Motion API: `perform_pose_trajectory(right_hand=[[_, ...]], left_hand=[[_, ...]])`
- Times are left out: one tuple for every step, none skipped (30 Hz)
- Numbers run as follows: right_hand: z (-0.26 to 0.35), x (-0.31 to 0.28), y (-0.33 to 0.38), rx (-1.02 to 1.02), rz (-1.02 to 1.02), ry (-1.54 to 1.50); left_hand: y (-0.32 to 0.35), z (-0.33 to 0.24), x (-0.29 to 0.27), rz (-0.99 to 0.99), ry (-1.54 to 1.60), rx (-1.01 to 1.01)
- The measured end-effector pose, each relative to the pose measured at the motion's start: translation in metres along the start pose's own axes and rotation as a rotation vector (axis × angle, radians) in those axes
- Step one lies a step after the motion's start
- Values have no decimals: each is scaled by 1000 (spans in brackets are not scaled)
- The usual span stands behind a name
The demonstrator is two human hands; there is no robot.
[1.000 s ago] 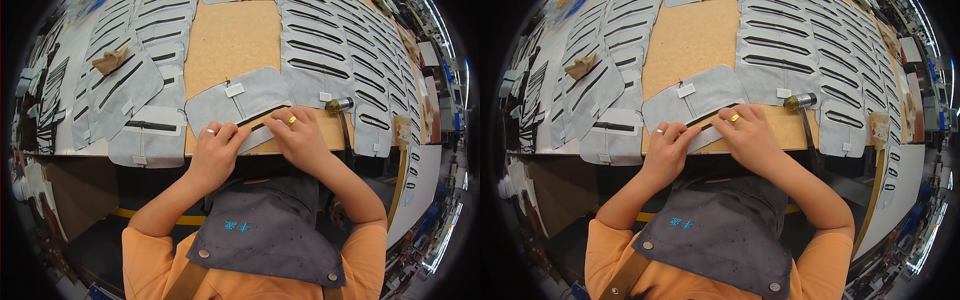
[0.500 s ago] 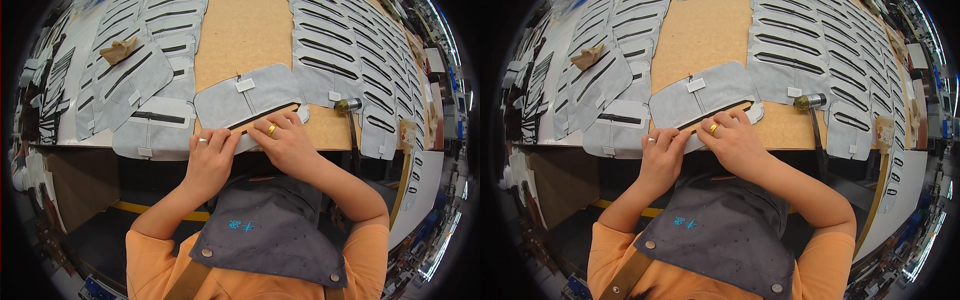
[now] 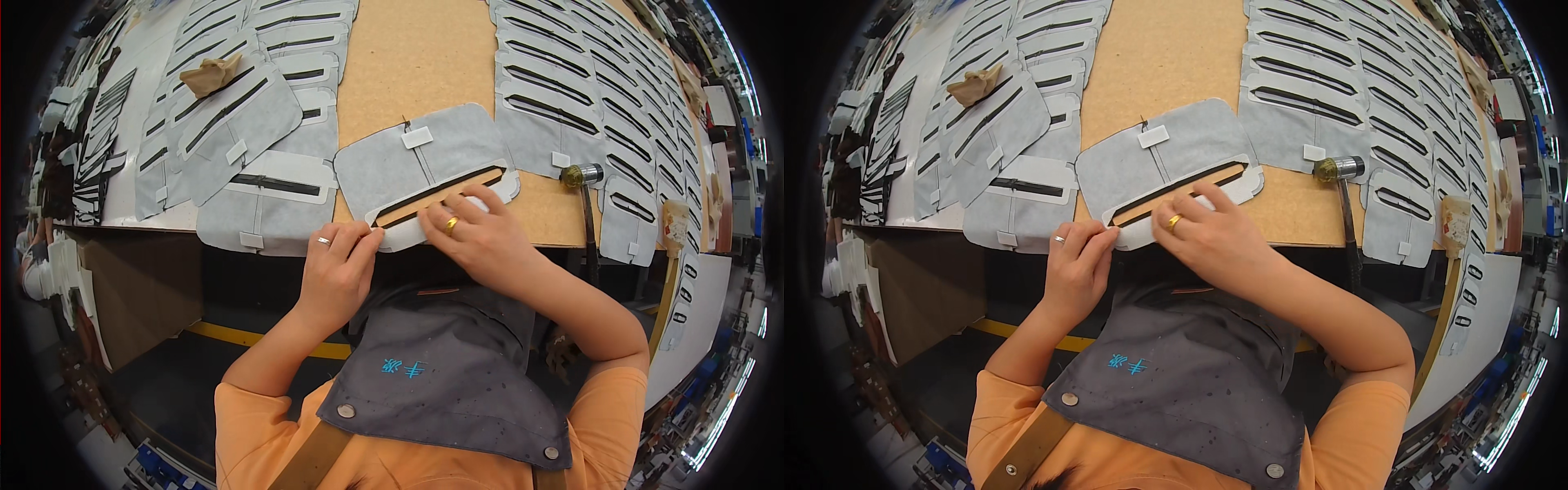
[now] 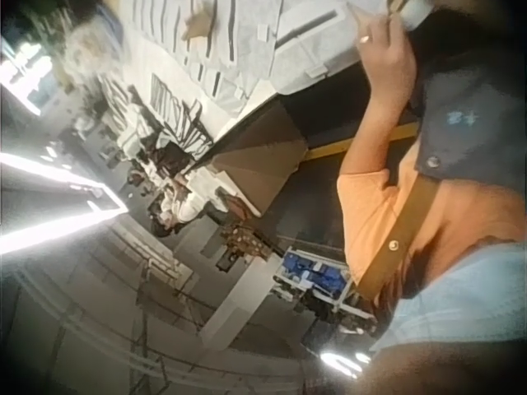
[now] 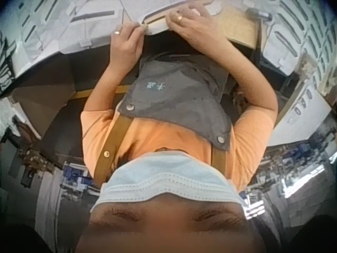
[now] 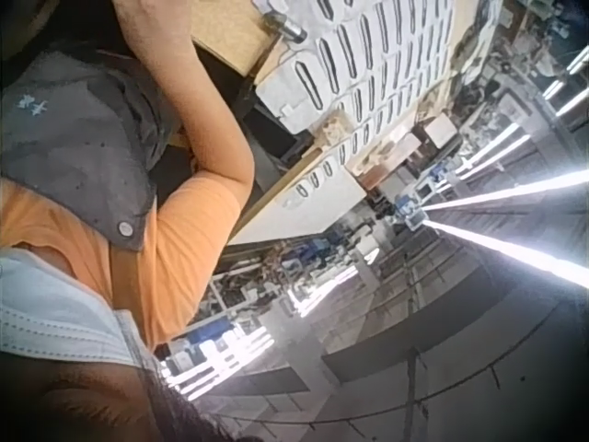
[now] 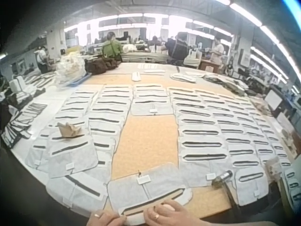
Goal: Glue and hammer leather pocket components into place on larger panels.
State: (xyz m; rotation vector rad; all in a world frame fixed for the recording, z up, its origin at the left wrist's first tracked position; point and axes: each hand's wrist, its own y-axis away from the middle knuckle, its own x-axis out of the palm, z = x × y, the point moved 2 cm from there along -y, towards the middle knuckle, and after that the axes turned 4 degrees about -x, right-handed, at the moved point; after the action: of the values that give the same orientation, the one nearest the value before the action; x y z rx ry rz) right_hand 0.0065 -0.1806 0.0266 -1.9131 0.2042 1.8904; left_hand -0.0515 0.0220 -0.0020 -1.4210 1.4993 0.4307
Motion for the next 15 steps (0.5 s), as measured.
perform_pose_trajectory(right_hand=[[-8,-3,7,49,2,49],[-18,-10,14,136,-17,84],[-27,-18,22,222,-35,121],[-34,-24,35,380,-126,123],[-41,-32,50,539,-216,130],[-43,-33,68,539,-206,141],[-44,-38,97,778,-211,194],[-42,-36,121,1009,-224,233],[-32,-31,138,1020,-224,253],[-21,-23,154,1086,-157,254],[-15,-17,160,1147,-92,243],[-14,-16,159,1156,-98,245],[-14,-14,157,1225,-124,173],[-13,-13,155,1293,-154,100],[-9,-17,152,1307,-161,102]], left_hand=[[0,0,1,2,-13,8],[1,-1,2,-2,-5,10],[1,-3,4,-2,-6,17],[3,-6,5,-3,-7,20],[4,-9,7,-10,7,22],[7,-13,9,20,34,39],[4,-19,10,48,71,78],[4,-23,13,49,46,127],[0,-26,18,44,60,144],[-4,-30,21,28,89,192],[-6,-33,23,15,108,233],[-9,-34,26,46,93,268],[-14,-36,29,50,97,282],[-21,-39,32,66,81,290],[-25,-41,35,83,65,298]])
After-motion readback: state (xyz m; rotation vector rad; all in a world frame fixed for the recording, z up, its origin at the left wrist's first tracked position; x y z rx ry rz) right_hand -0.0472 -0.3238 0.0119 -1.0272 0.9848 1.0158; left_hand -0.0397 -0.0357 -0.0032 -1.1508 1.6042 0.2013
